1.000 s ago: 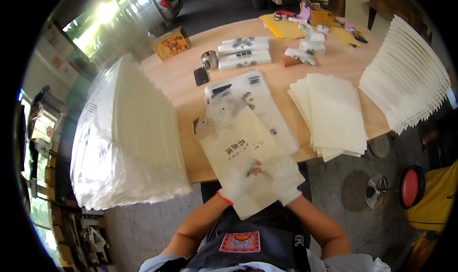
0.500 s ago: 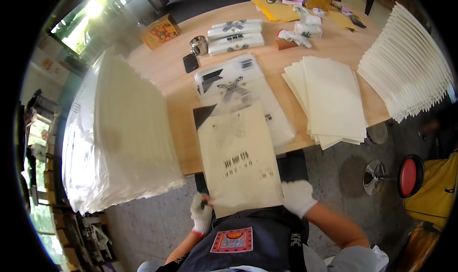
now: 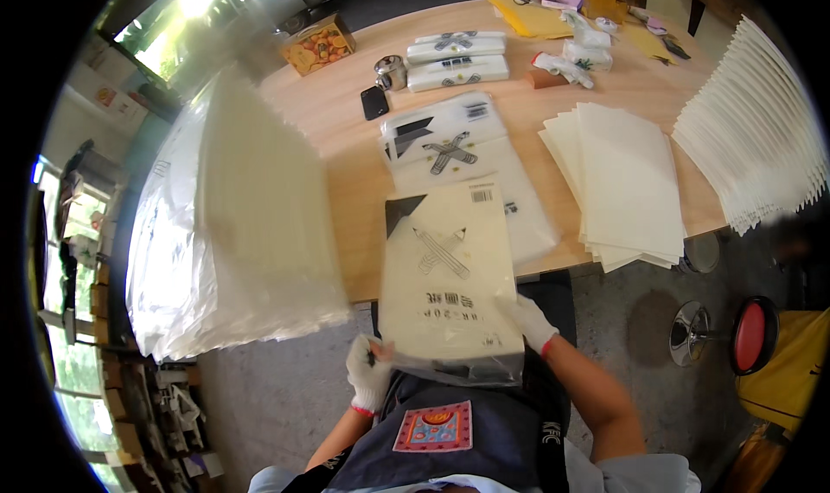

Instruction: The person repeatedly takes stacks of white paper from a large plastic-wrapped bundle on the table, places them into a clear plastic bag, and then sets the bagged stack aside. The process is repeated continuously with multiple stacks of paper throughout the clip.

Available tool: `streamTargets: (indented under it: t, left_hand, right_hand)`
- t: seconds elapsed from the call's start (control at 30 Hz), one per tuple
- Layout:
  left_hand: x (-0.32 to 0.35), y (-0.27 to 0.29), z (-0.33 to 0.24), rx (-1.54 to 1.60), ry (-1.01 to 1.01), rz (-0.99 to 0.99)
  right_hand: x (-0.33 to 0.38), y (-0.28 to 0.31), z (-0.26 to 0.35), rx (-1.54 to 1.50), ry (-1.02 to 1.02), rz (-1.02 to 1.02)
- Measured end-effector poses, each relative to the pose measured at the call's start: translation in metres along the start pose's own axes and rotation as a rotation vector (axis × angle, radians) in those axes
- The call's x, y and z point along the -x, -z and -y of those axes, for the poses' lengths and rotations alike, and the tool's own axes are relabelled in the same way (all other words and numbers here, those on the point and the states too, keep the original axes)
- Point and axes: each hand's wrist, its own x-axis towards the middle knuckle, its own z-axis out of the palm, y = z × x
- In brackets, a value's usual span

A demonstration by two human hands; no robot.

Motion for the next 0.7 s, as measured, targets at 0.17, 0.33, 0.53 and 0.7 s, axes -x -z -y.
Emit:
streamTargets:
  t: [0.17, 0.33, 0.53, 0.7]
  left_hand:
    - [-0.005, 0.027, 0.033, -0.225, 0.155, 0.024]
    - [0.024, -0.018, 0.041, 0.817, 0.884, 0.129]
    - [-0.017, -0.107, -0.012, 0.997, 0.859, 0.68]
    - [-0.025, -0.074, -0.062, 0.618, 0.248, 1.201]
  right_hand:
    - [-0.018, -0.02, 0.027, -0.391, 0.096, -0.126]
    - [-0.046, -0.049, 0.052, -0.452, 0.179, -0.247]
    - [-0.057, -0.058, 0.04, 0.058, 0.251, -0.333]
    - [-0.054, -0.01, 0.034, -0.396, 0.147, -0.08]
